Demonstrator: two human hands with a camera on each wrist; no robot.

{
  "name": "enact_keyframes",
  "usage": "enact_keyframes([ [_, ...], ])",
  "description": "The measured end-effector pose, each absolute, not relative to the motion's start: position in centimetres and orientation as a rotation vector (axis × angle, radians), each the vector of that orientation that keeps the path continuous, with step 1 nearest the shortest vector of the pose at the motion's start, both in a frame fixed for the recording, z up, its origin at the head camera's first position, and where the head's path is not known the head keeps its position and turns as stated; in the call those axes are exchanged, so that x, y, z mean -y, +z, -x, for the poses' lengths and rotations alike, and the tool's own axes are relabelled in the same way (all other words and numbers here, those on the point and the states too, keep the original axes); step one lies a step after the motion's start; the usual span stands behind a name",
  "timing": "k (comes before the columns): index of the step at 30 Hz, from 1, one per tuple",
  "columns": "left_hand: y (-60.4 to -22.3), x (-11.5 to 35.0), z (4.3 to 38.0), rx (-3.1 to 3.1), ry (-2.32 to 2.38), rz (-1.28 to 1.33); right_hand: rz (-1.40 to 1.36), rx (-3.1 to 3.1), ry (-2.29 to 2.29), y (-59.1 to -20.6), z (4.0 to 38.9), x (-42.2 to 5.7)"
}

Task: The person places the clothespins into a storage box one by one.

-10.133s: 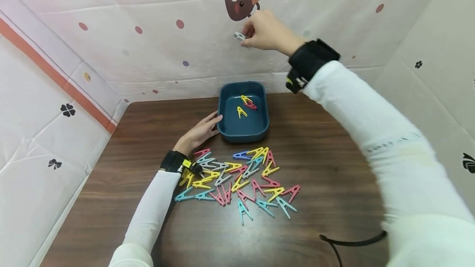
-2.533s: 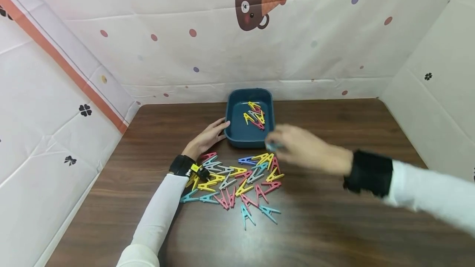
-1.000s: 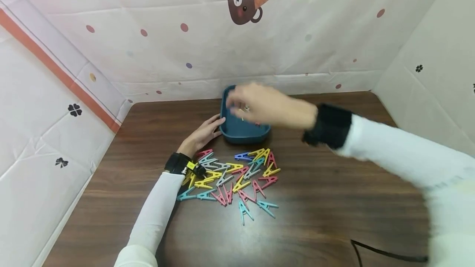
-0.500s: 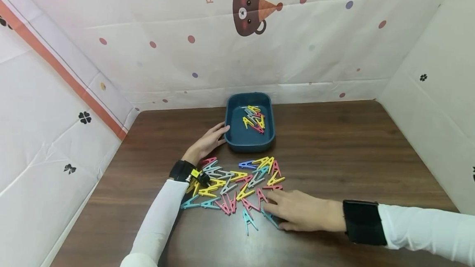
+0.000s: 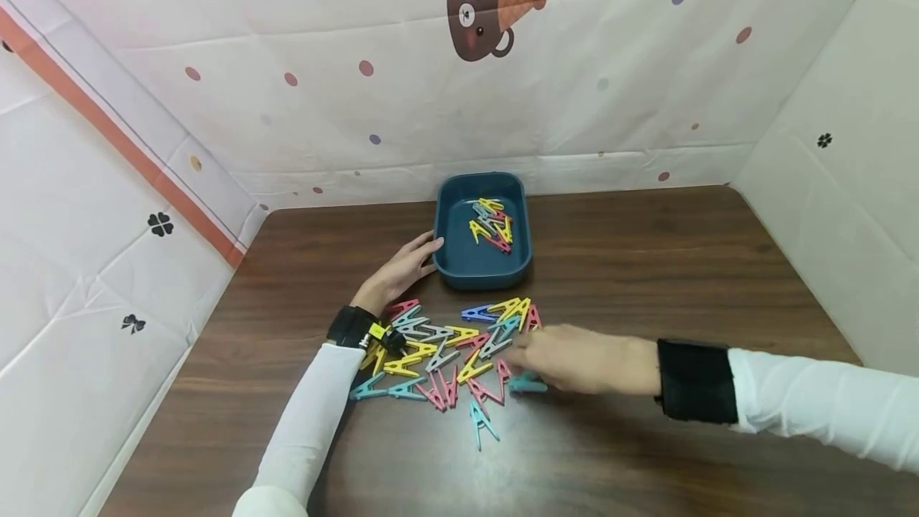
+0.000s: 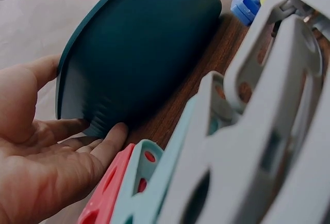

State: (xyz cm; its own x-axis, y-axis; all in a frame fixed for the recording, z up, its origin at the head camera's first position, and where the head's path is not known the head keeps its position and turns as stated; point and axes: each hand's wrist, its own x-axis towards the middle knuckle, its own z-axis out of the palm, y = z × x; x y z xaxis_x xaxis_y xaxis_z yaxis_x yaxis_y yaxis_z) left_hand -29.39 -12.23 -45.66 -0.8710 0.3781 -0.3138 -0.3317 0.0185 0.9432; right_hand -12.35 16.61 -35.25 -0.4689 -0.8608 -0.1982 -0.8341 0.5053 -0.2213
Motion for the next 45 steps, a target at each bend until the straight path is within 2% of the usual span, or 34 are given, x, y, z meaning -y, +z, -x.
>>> enact_keyframes([
  [5, -45.7, 12.0, 29.4, -1.794, 1.903, -0.047, 1.537, -2.594, -0.372, -30.2, 17.3, -16.5],
  [8, -45.8, 12.0, 29.3, -1.791, 1.91, -0.036, 1.573, -2.747, -0.469, -27.2, 22.0, -15.9],
  [11, -45.9, 11.9, 29.3, -1.794, 1.915, -0.035, 1.45, -2.912, -0.493, -25.4, 27.2, -15.0],
  [16, -46.2, 11.6, 29.3, -1.779, 1.914, -0.039, 1.02, -3.051, -0.415, -26.6, 34.0, -13.3],
  [21, -46.3, 11.4, 28.9, -1.778, 1.896, -0.044, 0.743, -3.004, -0.321, -30.7, 36.8, -11.5],
  [28, -46.2, 11.3, 28.8, -1.787, 1.889, -0.064, 0.458, -2.899, -0.253, -36.0, 37.7, -10.8],
  [32, -46.0, 11.3, 29.0, -1.787, 1.89, -0.064, 0.434, -2.823, -0.256, -37.0, 38.0, -11.3],
  [36, -45.8, 11.6, 29.3, -1.801, 1.893, -0.064, 0.571, -2.856, -0.33, -34.4, 37.2, -11.7],
  [39, -45.7, 11.9, 29.7, -1.806, 1.898, -0.067, 0.743, -2.935, -0.329, -31.0, 35.0, -12.0],
  [42, -45.7, 12.3, 29.9, -1.804, 1.904, -0.061, 0.969, -3.008, -0.339, -27.9, 31.1, -11.9],
  [45, -45.7, 12.6, 29.9, -1.807, 1.902, -0.056, 1.189, -3.009, -0.334, -26.4, 25.5, -11.5],
])
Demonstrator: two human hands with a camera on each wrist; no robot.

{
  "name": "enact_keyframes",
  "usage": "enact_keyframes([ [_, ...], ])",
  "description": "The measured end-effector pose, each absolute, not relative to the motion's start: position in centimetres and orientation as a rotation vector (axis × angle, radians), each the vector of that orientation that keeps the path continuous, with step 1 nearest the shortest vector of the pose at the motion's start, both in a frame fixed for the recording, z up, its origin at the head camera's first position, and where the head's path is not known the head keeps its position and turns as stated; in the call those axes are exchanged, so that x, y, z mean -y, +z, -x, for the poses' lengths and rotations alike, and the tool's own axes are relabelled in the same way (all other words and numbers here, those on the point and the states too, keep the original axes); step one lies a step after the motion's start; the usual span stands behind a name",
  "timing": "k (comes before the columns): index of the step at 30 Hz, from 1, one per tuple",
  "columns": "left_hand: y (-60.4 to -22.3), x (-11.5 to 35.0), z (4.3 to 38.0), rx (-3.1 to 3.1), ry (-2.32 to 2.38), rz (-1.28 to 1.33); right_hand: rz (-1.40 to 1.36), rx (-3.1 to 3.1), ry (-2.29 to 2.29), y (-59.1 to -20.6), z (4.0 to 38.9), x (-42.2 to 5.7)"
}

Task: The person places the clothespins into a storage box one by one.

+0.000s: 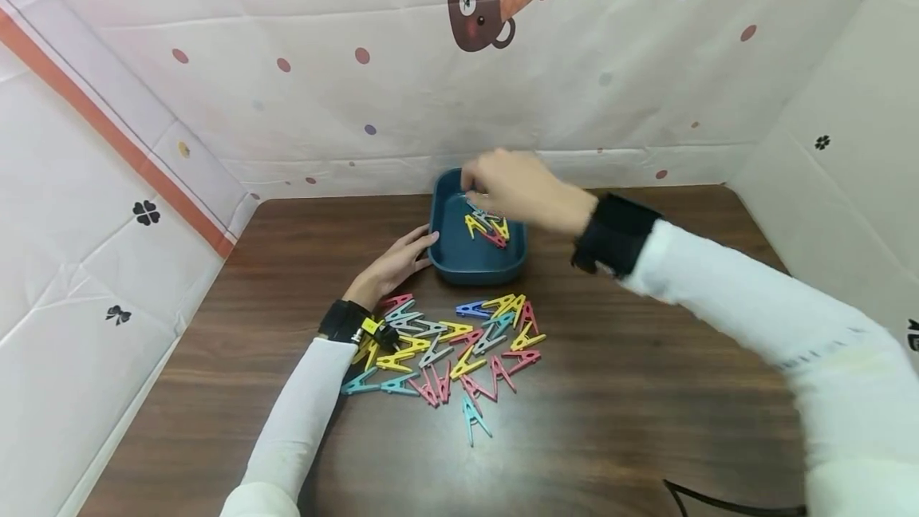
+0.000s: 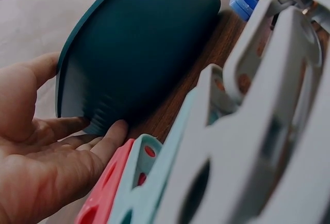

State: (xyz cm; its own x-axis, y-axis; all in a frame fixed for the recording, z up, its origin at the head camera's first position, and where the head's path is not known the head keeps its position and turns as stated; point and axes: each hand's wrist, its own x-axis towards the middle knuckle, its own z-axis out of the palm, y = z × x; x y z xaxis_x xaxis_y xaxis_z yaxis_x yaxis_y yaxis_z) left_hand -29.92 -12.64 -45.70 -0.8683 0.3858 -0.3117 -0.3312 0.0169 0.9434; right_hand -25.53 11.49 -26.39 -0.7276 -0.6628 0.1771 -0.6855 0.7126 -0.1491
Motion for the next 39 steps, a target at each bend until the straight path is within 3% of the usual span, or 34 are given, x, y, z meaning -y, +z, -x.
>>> enact_keyframes([
  [3, -45.7, 12.8, 30.1, -1.814, 1.898, -0.061, -1.278, 2.692, 0.3, -27.4, 19.7, -11.1],
  [8, -45.6, 12.8, 30.3, -1.812, 1.901, -0.071, -1.657, 2.601, 0.293, -35.1, 12.4, -11.1],
  [11, -45.6, 12.6, 30.3, -1.81, 1.899, -0.077, -1.811, 2.637, 0.293, -39.5, 9.9, -11.4],
  [15, -45.8, 12.4, 30.3, -1.798, 1.9, -0.086, -1.822, 2.62, 0.316, -42.1, 8.4, -12.0],
  [23, -46.0, 12.6, 30.4, -1.804, 1.9, -0.078, -1.774, 2.576, 0.238, -42.2, 7.9, -12.5],
  [27, -46.0, 12.9, 30.2, -1.798, 1.904, -0.068, -1.739, 2.636, 0.325, -40.5, 8.9, -12.5],
  [34, -46.1, 13.5, 30.0, -1.791, 1.936, -0.027, -1.486, 2.806, 0.869, -33.7, 15.0, -11.3],
  [39, -46.2, 13.6, 30.0, -1.783, 1.936, -0.031, -1.467, 2.662, 0.834, -30.1, 19.2, -10.5],
])
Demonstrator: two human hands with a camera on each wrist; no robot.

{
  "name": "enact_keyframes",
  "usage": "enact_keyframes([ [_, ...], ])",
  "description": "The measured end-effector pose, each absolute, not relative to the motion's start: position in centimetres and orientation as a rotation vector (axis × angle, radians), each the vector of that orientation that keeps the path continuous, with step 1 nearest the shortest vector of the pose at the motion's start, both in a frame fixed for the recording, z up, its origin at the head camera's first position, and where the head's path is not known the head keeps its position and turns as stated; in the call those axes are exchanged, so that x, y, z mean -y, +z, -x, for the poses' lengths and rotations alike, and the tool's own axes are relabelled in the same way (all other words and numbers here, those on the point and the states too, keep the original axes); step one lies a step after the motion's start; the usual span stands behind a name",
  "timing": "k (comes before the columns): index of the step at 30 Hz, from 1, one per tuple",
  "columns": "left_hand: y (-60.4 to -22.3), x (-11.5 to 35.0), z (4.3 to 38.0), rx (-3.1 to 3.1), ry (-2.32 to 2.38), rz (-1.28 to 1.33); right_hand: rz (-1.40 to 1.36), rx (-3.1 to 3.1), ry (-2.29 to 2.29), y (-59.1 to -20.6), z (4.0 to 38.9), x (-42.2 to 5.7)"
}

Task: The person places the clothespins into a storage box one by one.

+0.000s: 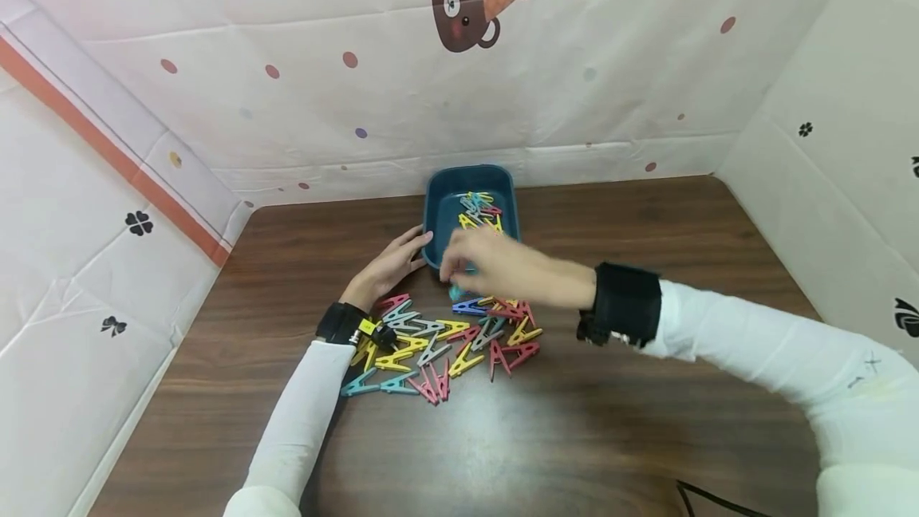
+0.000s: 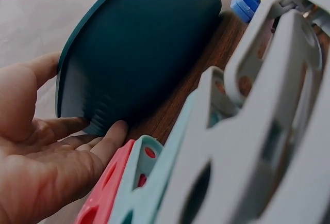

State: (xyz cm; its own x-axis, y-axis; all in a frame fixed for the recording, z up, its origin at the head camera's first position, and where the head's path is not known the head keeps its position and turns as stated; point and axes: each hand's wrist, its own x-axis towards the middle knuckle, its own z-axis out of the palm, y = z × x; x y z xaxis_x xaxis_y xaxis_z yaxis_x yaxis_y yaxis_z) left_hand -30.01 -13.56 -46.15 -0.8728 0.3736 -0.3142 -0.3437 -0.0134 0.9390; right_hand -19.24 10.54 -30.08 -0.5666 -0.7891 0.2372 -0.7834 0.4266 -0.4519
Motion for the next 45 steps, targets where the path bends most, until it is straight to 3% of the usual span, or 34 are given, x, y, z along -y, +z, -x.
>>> enact_keyframes([
  [5, -45.9, 13.7, 30.1, -1.785, 1.939, -0.039, 1.393, -2.964, -0.804, -25.8, 25.7, -9.6],
  [9, -45.8, 13.9, 30.1, -1.782, 1.948, -0.015, 1.124, -3.14, -0.785, -25.0, 31.8, -8.3],
  [14, -46.2, 13.7, 30.0, -1.771, 1.938, -0.023, 0.726, -3.202, -0.721, -28.4, 37.2, -7.6],
  [19, -46.4, 13.2, 29.9, -1.771, 1.928, -0.041, 0.417, -3.168, -0.601, -34.1, 38.8, -7.6],
  [23, -46.3, 13.0, 30.0, -1.79, 1.924, -0.049, 0.311, -3.009, -0.511, -36.8, 38.8, -7.2],
  [27, -46.3, 13.2, 30.1, -1.792, 1.923, -0.033, 0.304, -2.882, -0.45, -37.2, 38.6, -7.1],
  [31, -46.3, 13.7, 30.2, -1.775, 1.933, -0.025, 0.416, -2.904, -0.522, -35.6, 38.6, -7.5],
  [35, -46.1, 14.2, 30.3, -1.778, 1.936, -0.035, 0.62, -2.982, -0.575, -31.3, 37.3, -8.0],
  [41, -45.8, 14.8, 30.6, -1.783, 1.943, -0.009, 1.094, -3.033, -0.442, -24.5, 30.0, -7.7],
  [45, -45.8, 14.9, 30.8, -1.781, 1.937, -0.012, 1.401, -2.959, -0.272, -24.3, 23.7, -8.2],
])
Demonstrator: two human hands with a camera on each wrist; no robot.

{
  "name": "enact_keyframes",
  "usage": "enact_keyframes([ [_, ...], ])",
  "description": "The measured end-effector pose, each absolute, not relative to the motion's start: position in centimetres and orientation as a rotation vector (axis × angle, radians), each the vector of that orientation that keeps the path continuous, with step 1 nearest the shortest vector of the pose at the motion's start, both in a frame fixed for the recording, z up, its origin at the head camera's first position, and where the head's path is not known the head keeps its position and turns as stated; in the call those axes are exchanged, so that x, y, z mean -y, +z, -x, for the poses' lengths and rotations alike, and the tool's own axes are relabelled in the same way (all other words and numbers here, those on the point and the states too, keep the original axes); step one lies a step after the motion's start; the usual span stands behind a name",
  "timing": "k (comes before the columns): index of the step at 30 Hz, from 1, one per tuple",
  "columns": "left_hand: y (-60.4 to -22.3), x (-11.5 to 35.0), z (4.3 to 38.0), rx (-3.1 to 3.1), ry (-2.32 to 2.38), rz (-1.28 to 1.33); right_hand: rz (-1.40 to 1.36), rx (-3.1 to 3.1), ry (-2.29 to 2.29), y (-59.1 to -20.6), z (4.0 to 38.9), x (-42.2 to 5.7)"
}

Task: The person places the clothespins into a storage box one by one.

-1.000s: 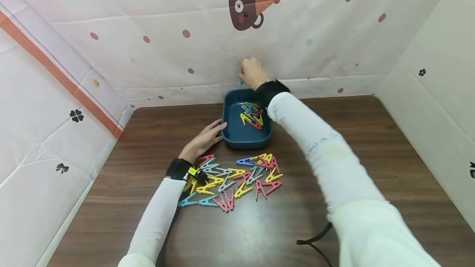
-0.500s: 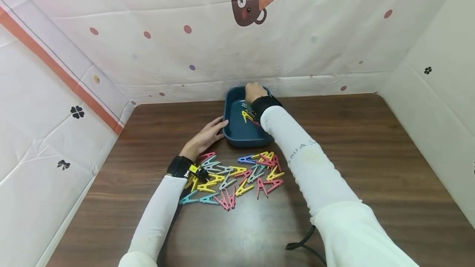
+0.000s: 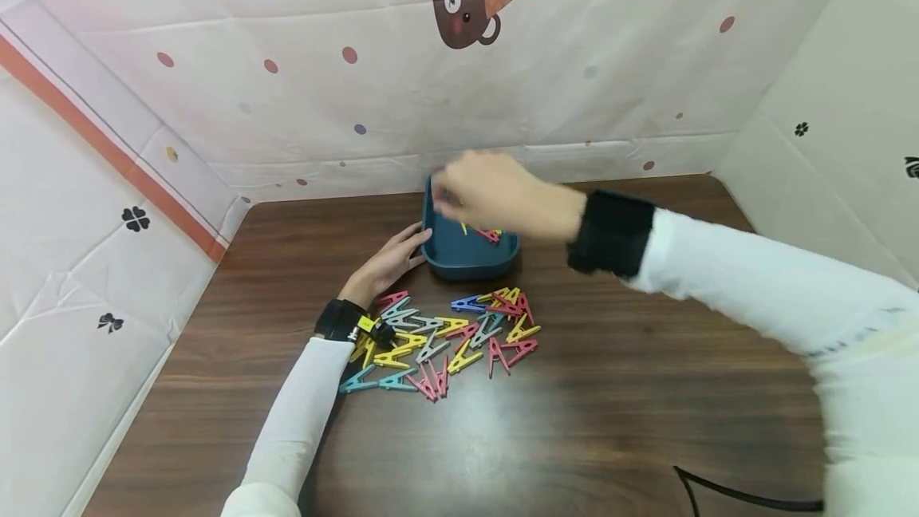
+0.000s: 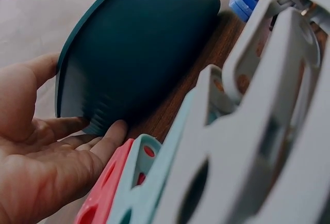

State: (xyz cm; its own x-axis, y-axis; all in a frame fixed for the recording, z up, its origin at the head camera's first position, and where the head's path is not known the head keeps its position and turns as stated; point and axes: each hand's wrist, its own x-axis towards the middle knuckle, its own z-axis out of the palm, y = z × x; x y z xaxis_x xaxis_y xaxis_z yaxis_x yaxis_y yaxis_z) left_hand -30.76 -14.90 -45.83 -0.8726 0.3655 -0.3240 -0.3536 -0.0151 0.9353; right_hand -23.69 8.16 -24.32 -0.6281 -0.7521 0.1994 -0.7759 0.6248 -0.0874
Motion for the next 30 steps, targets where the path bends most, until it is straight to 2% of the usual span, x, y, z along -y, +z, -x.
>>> enact_keyframes([
  [5, -46.0, 14.9, 30.7, -1.792, 1.945, 0.003, -1.496, 2.709, 0.206, -31.3, 19.4, -10.3],
  [9, -46.2, 14.7, 30.6, -1.789, 1.94, -0.013, -1.532, 2.798, 0.131, -37.5, 18.6, -12.6],
  [13, -46.3, 14.6, 30.2, -1.781, 1.928, 0.005, -1.517, 2.792, 0.097, -40.4, 18.5, -14.0],
  [24, -46.1, 14.7, 30.4, -1.793, 1.944, -0.011, -1.502, 2.799, 0.153, -39.3, 19.1, -14.1],
  [30, -46.0, 14.7, 30.6, -1.791, 1.932, 0.015, -1.465, 2.664, 0.178, -34.1, 20.7, -13.1],
])
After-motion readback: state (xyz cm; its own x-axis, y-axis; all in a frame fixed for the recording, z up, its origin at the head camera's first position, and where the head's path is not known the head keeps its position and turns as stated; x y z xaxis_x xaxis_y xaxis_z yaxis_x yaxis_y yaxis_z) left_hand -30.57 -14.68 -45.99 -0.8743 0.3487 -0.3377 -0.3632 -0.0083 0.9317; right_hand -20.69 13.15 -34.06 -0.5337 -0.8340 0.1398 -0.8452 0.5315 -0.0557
